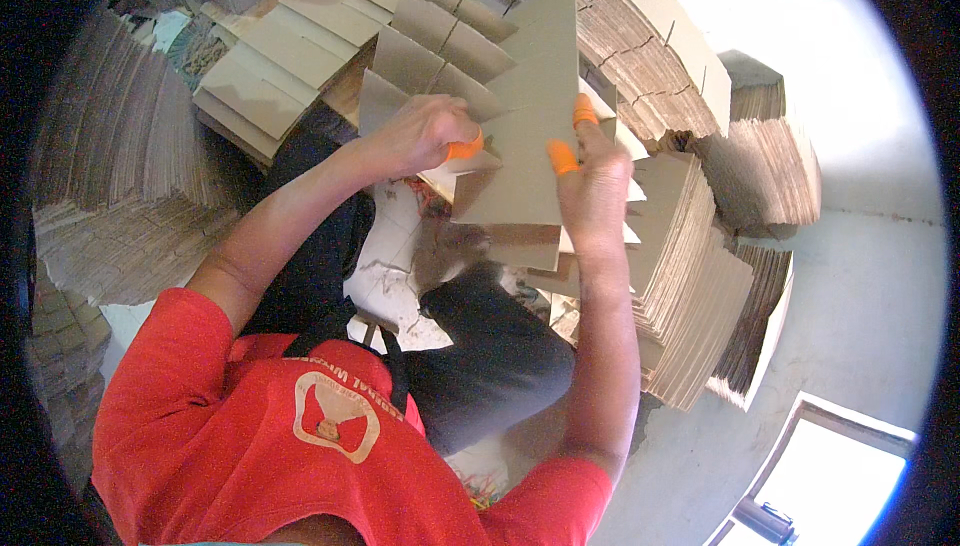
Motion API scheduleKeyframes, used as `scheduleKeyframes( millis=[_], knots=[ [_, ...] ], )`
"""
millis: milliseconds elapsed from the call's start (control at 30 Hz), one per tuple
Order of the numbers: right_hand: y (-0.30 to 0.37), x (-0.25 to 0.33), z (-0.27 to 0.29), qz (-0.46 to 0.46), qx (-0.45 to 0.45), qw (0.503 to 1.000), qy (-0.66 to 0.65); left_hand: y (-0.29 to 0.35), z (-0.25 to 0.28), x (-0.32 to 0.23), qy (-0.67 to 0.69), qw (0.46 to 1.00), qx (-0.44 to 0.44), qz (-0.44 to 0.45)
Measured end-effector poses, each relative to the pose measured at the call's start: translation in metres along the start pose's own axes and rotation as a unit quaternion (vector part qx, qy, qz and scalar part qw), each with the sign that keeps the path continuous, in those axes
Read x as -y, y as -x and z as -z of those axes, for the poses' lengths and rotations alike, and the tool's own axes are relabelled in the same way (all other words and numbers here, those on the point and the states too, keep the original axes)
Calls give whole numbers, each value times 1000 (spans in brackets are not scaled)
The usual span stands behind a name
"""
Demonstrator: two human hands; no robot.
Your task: The person sits on the floor and repeatedly folds pre-cut cardboard sheets into box shapes. They pick up a flat sheet, fold along the scored lines to form sides and flaps, and place the assembled box onto a growing stack.
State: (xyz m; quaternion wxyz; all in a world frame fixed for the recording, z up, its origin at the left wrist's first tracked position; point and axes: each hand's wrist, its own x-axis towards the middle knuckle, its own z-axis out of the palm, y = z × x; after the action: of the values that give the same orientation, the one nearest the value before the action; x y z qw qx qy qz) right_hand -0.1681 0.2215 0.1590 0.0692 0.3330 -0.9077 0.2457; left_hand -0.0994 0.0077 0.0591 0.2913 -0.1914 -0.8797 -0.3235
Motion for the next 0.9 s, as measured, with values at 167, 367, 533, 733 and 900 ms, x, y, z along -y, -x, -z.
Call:
scheduleKeyframes(
  millis=[167,367,533,733,900],
  knots=[
    [-3,21,-9,-3,87,995,-51,2,-6,12,-7,1000,27,11],
    [-1,43,-14,16,264,962,65,3,-1,2,-3,999,42,29],
    [21,22,-27,-6,85,995,51,4,6,1,-25,996,86,31],
    [80,-130,57,-200,-189,904,327,11,24,-7,-26,1000,-2,-14],
    [115,-168,59,-329,-6,869,370,23,32,5,-74,997,-21,11]
  ],
)
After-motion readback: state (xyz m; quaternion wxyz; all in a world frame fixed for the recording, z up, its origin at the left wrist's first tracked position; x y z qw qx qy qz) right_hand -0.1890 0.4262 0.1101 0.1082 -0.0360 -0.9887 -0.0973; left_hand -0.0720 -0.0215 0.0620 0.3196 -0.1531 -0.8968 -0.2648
